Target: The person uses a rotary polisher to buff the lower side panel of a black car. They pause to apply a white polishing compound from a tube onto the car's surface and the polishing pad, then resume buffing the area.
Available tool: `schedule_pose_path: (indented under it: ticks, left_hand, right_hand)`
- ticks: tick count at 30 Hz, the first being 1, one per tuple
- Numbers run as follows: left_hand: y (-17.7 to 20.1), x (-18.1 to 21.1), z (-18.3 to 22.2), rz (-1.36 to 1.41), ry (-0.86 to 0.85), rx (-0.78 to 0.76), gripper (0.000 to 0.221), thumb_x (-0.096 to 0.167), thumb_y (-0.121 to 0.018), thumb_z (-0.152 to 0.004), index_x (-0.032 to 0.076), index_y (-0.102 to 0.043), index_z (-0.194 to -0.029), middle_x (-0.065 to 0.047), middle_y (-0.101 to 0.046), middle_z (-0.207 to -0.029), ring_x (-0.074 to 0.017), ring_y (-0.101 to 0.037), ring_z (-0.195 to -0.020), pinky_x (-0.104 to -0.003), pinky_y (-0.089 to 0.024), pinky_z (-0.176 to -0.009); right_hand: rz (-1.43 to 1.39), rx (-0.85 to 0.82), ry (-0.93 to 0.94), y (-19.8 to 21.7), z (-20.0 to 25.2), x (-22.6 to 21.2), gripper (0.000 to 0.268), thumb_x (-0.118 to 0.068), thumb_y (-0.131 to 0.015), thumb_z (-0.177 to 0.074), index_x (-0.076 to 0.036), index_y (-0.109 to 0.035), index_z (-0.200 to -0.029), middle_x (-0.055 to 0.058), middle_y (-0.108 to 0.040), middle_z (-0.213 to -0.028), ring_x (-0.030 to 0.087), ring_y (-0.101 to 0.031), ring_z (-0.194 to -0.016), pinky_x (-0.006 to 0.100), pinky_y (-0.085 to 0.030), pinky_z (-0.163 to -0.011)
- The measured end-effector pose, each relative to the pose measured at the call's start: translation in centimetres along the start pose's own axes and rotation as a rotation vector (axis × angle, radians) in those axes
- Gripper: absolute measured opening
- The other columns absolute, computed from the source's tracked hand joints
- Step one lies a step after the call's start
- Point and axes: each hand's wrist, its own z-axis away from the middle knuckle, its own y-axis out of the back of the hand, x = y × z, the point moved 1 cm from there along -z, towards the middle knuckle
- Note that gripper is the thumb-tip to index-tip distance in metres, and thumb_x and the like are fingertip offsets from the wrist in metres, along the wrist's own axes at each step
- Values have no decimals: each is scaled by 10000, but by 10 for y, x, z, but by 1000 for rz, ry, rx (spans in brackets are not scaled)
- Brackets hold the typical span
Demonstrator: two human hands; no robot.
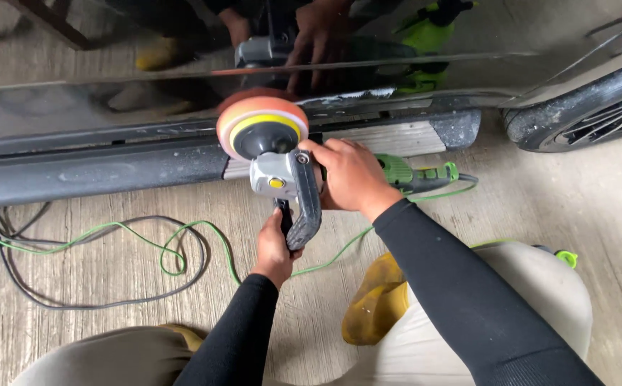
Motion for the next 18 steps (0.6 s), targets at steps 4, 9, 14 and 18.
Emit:
schedule_pose_path:
  ticks: [4,9,14,18]
  left_hand:
    - [-9,-13,1,-47,22,-15,387,447,-481,-1032,73,-580,-1025,-165,-498,-584,-312,-514,-369,-300,-263,-297]
    - [-10,-32,-2,-124,112,11,383,471,-461,-1025,108,-563,-955,-126,-522,-579,-314,-535,-378,-268,-274,-324]
    - [-34,-36,6,-117,118,-18,363,473,-442,-1033,125,-543,-1011,-133,-512,-599,-314,-541,-392,-284,-287,-324]
    - [-53,-44,4,-99,78,-68,322,448,-456,-1046,135,-528,-1058,-130,-501,-612,-319,-561,-392,-300,-307,-307]
  right_hand:
    - [-51,-64,-63,13,1,-1,607,-67,-407,-889,-206,-587,-1452,134,-718,-1017,401,-680,-1022,527,-540,-921]
    - [0,-113,-99,1,13,21,566,-259,-514,-843,-224,-601,-1402,112,-695,-1005,373,-684,-1030,524,-564,-896]
    - [19,-65,-89,14,27,37,586,-212,-504,-835,-235,-590,-1414,99,-667,-970,368,-677,-1014,509,-565,-866]
    - [-5,2,-36,35,34,51,530,-160,-473,-897,-224,-592,-1409,105,-655,-934,374,-674,-1007,505,-570,-841]
